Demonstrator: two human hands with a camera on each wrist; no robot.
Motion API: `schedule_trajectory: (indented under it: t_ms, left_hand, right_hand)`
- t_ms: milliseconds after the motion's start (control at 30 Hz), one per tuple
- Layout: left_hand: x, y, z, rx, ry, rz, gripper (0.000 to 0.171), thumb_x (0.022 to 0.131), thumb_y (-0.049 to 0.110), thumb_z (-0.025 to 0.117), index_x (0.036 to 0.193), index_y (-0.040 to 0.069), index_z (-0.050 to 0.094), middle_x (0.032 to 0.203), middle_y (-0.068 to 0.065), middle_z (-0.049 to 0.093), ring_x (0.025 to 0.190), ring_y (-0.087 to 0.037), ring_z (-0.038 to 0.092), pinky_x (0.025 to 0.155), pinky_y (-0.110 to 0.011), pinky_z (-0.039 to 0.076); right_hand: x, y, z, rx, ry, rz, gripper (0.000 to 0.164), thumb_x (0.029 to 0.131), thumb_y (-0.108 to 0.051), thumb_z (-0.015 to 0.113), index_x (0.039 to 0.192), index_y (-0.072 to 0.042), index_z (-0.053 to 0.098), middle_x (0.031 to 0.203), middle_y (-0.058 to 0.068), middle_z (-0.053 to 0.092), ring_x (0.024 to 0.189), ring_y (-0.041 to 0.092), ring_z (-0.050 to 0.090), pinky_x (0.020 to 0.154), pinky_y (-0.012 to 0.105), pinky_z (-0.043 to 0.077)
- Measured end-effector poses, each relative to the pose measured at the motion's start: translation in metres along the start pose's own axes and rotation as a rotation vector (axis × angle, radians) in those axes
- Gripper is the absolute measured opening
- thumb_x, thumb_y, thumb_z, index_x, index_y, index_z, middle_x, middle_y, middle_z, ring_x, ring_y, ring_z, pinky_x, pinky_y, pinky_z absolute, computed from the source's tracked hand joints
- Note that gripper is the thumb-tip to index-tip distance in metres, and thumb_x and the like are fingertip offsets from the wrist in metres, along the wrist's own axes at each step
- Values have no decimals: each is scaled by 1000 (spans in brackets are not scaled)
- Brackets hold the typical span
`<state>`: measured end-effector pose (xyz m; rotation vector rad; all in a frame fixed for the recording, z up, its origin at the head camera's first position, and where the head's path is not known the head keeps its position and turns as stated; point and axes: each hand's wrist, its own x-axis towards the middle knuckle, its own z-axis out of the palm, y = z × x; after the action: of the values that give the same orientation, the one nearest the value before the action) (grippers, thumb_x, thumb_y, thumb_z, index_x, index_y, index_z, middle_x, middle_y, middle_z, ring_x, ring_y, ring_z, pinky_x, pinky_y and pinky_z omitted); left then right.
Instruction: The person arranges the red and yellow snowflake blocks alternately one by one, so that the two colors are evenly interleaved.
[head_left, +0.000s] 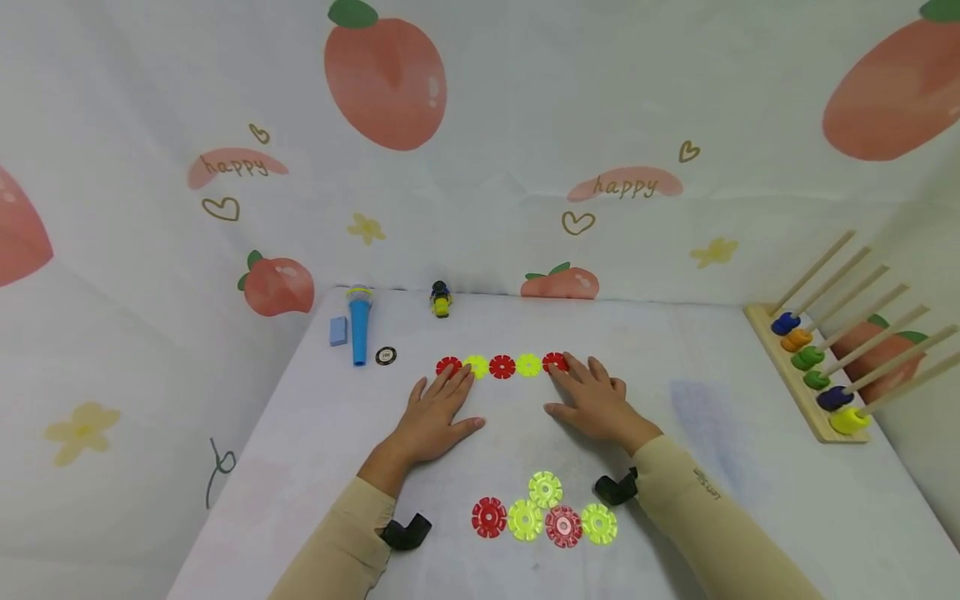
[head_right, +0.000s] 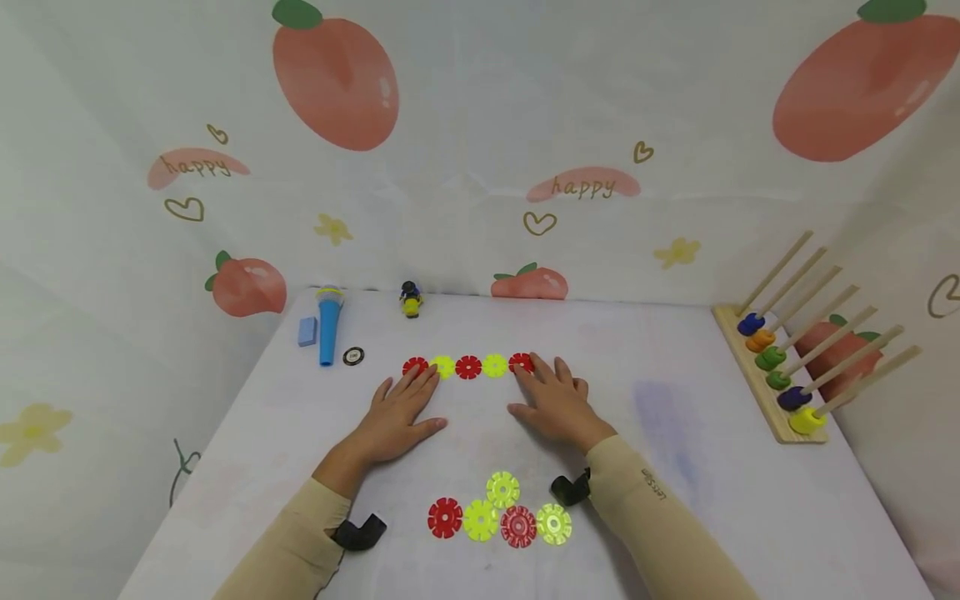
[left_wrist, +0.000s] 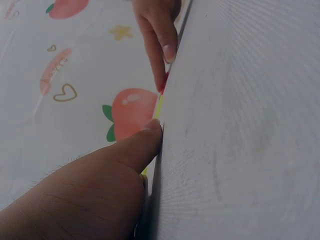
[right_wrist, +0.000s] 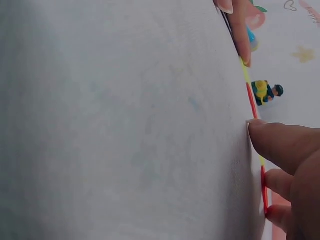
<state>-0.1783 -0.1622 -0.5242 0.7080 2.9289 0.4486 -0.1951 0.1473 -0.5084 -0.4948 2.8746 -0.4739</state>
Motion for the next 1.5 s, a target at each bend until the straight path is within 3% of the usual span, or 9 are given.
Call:
schedule_trajectory:
  t_ms: [267,400,500,600,833,933,1033,1267,1500]
  left_hand:
    - [-1,0,1,2,0,-10,83,89,67,43,154,20,19,159,5,10,145,-21,0,109,-58,-1]
    - [-1,0,1,3,-1,-8,83,89,67,43,154,21,19,159,5,11,145,-21,0,109,-58,0]
    - [-1,0,1,3,3,-3,83,89,66,44,154,21,19,159,5,10,145,-21,0,109,-58,-1]
    - [0,0,1,7,6,-3,84,89,67,43,154,21,18,159,6,9,144,-21,-1,109,-58,-1]
    - [1,-1,2,16,0,-8,85,88,70,40,154,21,20,159,6,11,144,-19,-2,110,-57,-1]
    - [1,-1,2,9,-1,-8,84,88,70,40,154,21,20,159,6,11,144,-20,-1,109,-57,-1]
    - [1,-1,2,7,5,-2,84,89,69,40,154,21,20,159,5,11,144,-21,0,109,-57,0]
    - [0,1,0,16,7,-1,83,89,68,42,154,20,20,159,5,12,144,-21,0,109,-58,1]
    - [1,2,-1,8,-9,-11,83,89,66,44,154,20,20,159,5,12,144,-20,-1,109,-57,0]
  right_hand:
    - [-1,2,1,93,9,5,83,85,-66,54,153,-28,25,160,3,7,141,38,4,96,67,15]
    - [-12,5,-7,315,101,4,81,87,-61,57,151,-22,30,157,7,18,140,35,18,98,68,18]
    - [-28,6,-14,508,137,2,71,89,-51,61,148,-19,36,149,8,34,132,32,36,99,62,31]
    - [-50,8,-19,685,105,2,61,91,-41,64,144,-25,40,140,4,45,119,26,49,91,50,45]
    - [-104,18,-11,977,-110,-78,54,94,-21,62,144,-20,41,132,12,52,111,34,52,85,44,49]
    - [-122,20,-1,969,-212,-83,58,92,-19,65,144,-18,40,131,9,53,114,32,50,90,36,47]
    - [-136,21,5,865,-272,-107,64,85,-25,73,142,-22,43,132,0,53,117,23,49,96,25,41]
    - [-147,19,9,546,-203,-269,42,80,-25,79,117,-29,60,115,-11,51,108,11,47,93,23,41]
    - [-131,25,3,698,-163,-102,16,87,-27,72,98,-21,61,91,-1,61,82,18,57,69,29,50]
